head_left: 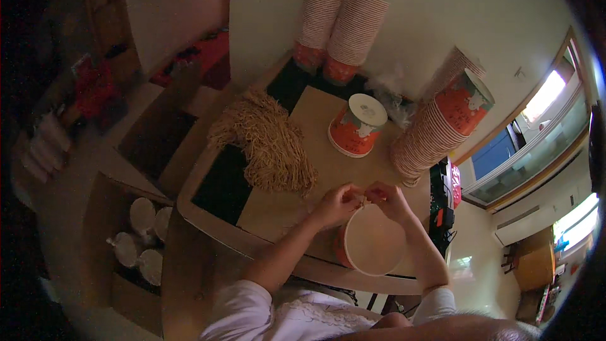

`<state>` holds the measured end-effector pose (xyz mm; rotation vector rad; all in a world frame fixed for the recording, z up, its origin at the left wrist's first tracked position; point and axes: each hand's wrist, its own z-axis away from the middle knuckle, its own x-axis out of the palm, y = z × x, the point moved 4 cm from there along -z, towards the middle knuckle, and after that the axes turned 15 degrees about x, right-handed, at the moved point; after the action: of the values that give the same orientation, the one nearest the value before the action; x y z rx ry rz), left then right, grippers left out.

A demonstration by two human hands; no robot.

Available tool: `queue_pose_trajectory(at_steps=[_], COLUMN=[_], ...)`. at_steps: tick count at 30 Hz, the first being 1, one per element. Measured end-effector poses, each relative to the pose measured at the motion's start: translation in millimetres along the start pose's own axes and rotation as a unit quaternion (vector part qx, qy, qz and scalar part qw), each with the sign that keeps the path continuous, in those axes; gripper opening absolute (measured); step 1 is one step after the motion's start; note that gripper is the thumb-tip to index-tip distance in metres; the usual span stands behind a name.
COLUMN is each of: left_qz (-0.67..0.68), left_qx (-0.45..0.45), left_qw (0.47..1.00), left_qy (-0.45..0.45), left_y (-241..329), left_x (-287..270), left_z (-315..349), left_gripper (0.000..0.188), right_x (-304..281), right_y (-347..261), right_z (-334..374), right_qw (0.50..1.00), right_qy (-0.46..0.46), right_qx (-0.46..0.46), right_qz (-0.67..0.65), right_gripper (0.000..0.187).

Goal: Threading string through pre-punched holes in paper cups for packaging or assembly.

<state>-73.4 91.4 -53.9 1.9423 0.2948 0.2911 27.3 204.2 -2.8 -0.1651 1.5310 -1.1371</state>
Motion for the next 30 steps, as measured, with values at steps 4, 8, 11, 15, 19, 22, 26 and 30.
queue_pose_trajectory(at_steps=[4,8,11,15,19,22,26,30], left_qz=[0.181,0.172,0.053,-0.028,-0.081,-0.075,-0.116,-0.088], left_qx=[-0.093,-0.129,-0.097,-0.034,0.013,0.030,0.035,0.026], left_qw=[0.977,0.975,0.993,0.998,0.992,0.992,0.988,0.993], left_qy=[0.063,0.065,0.039,0.038,0.091,0.101,0.091,0.079], left_y=[-21,-27,-9,-24,-21,-17,-11,-13], left_x=[0,5,7,9,10,9,11,11], left_z=[-1,-3,-6,-9,-8,-7,-9,-6], left_gripper=[0.021,0.019,0.016,0.015,0.015,0.015,0.017,0.027], right_x=[1,0,-1,-2,6,4,-1,-1], right_y=[0,-5,-4,16,22,15,22,9], right_z=[1,3,3,-3,-1,-1,-2,3], right_qw=[1.000,1.000,0.999,0.994,0.985,0.993,0.999,0.999], right_qy=[-0.004,-0.011,-0.007,0.011,0.011,-0.009,-0.006,0.005], right_qx=[0.013,0.011,0.003,0.020,-0.008,-0.003,-0.032,0.016], right_qz=[-0.005,-0.021,-0.034,-0.111,-0.174,-0.122,-0.042,-0.048], right_gripper=[0.008,0.008,0.007,0.010,0.019,0.018,0.013,0.005])
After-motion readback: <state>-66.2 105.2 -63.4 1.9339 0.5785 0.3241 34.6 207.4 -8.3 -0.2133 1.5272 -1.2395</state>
